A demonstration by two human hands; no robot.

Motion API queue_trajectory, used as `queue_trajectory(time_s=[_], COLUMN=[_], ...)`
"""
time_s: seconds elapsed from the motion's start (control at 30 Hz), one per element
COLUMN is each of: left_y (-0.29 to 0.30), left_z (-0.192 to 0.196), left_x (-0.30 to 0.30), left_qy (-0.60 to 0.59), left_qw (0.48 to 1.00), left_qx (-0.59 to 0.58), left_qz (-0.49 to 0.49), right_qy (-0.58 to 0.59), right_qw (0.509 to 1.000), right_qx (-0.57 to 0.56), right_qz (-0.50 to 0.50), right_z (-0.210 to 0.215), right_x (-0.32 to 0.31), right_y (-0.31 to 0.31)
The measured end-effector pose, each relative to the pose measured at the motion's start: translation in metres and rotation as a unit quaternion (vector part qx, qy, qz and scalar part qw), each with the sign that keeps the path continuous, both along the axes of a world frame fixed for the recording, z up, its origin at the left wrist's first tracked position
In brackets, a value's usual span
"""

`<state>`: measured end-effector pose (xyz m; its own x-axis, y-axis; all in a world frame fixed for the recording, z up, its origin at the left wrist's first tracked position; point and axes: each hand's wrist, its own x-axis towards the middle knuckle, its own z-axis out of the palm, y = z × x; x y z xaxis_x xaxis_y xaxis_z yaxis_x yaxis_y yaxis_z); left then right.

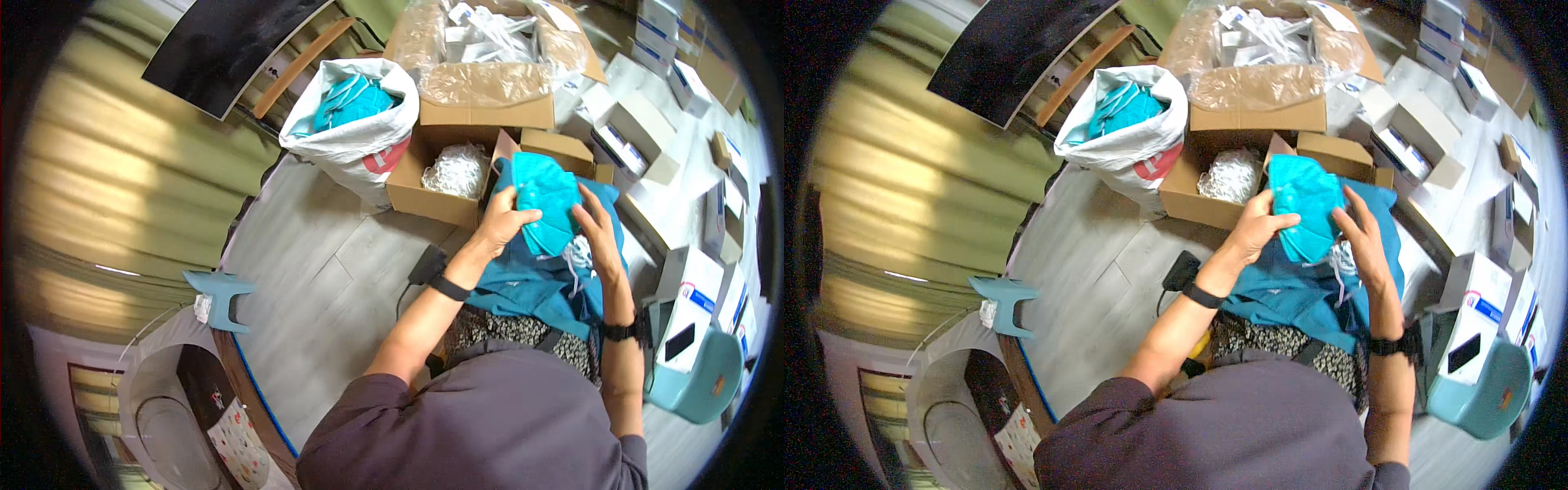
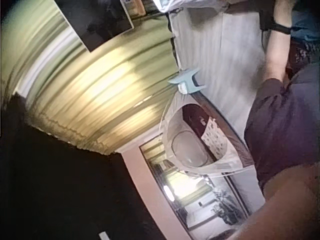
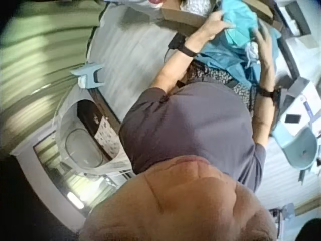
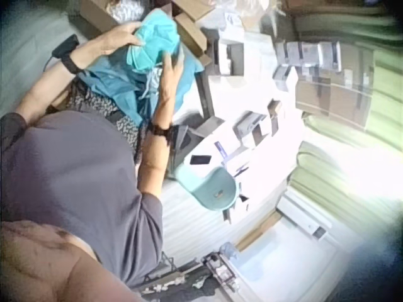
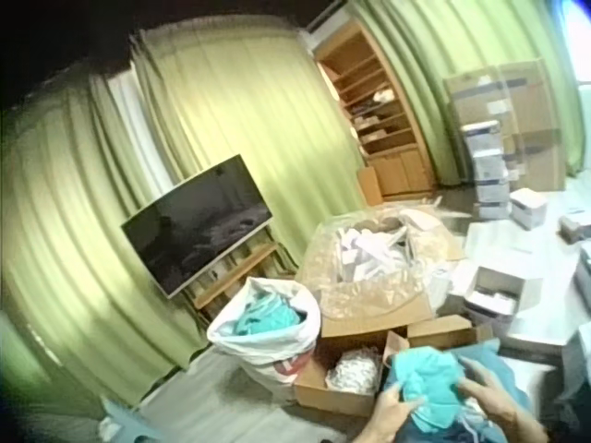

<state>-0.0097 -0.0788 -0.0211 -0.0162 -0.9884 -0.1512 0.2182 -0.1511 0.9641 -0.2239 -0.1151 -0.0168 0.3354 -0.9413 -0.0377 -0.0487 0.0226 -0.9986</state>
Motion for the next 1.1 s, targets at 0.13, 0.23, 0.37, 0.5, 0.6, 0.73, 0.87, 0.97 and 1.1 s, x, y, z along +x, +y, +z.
queue_trajectory(time_s=[0.13,0.23,0.37,0.5,0.6,0.73,0.87,0.97,1.1], left_y=[-0.03,-0.066,-0.1,-0.111,-0.086,-0.045,-0.036,-0.029,-0.024], left_z=[0.024,0.048,0.087,0.063,-0.003,-0.032,-0.076,-0.077,-0.094], left_x=[0.077,0.179,0.288,0.24,0.149,0.039,-0.018,-0.056,-0.056], left_qy=[0.031,0.069,0.089,-0.191,-0.291,-0.378,-0.33,-0.315,-0.234], left_qw=[0.986,0.952,0.933,0.938,0.95,0.894,0.9,0.918,0.957], left_qx=[-0.037,-0.111,0.01,0.042,-0.109,-0.174,-0.208,-0.17,-0.095], left_qz=[0.158,0.278,0.348,0.286,0.014,-0.165,-0.194,-0.172,-0.144], right_qy=[-0.071,-0.046,-0.024,0.086,0.208,0.345,0.343,0.242,0.071], right_qw=[0.996,0.995,0.993,0.988,0.977,0.936,0.937,0.967,0.98], right_qx=[0.049,0.057,0.07,0.062,0.0,-0.021,-0.056,-0.027,0.079], right_qz=[-0.032,-0.061,-0.095,-0.115,-0.048,0.068,0.01,0.076,0.17], right_z=[-0.012,-0.001,-0.002,-0.019,-0.011,-0.006,-0.046,-0.066,-0.035], right_x=[-0.026,-0.046,-0.069,-0.097,-0.089,-0.067,-0.041,-0.022,-0.017], right_y=[0.003,0.005,0.0,-0.012,-0.005,0.009,0.004,-0.013,-0.014])
